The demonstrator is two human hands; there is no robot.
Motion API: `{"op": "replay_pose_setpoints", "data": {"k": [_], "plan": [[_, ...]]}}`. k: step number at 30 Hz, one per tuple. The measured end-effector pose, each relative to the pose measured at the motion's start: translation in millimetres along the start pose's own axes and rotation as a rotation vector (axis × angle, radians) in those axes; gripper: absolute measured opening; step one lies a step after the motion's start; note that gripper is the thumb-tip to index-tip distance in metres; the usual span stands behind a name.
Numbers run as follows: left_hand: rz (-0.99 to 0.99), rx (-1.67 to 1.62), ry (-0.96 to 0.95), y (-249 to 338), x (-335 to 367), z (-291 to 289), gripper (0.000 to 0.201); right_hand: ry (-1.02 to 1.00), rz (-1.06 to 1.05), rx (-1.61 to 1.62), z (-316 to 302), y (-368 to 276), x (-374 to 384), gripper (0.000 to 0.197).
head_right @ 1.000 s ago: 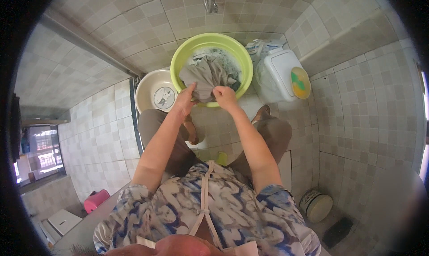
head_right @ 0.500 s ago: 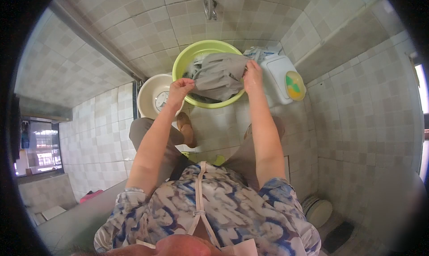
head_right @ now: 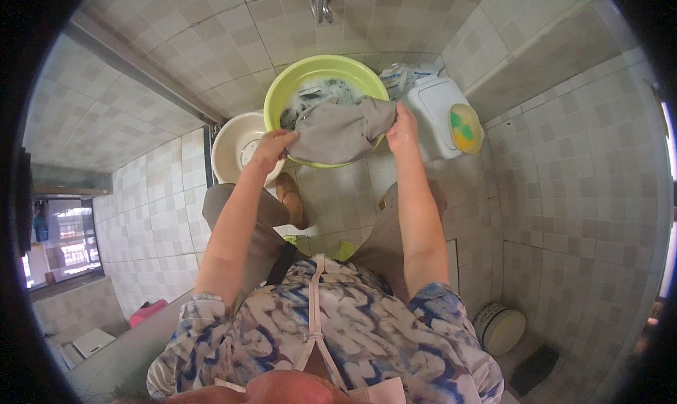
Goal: The person places clothes in a bucket, adds water from a shower head, pours in laundry detergent, and then washes the clothes by hand, scrubbing and rinsing them.
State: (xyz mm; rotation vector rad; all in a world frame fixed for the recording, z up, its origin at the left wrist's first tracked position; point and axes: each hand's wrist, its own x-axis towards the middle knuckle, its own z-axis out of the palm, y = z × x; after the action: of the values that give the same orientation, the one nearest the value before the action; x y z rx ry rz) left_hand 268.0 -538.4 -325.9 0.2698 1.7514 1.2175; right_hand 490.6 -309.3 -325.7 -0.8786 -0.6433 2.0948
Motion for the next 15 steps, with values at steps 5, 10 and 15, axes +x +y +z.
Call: {"op": "replay_pose_setpoints", "data": {"k": [5, 10, 15], "plan": [[-0.134, 0.274, -0.098, -10, 5, 41, 0.036, -0.060, -0.171, -1.030, -13, 2, 4, 0.044], [0.090, -0.028, -0.150, -9, 31, -1, 0.018, -0.036, -0.365, -1.740, -15, 24, 18, 0.028], [0.244, -0.245, -0.095, 34, 35, -13, 0.018, 0.219, -0.754, -1.575, -10, 15, 38, 0.021]]}}
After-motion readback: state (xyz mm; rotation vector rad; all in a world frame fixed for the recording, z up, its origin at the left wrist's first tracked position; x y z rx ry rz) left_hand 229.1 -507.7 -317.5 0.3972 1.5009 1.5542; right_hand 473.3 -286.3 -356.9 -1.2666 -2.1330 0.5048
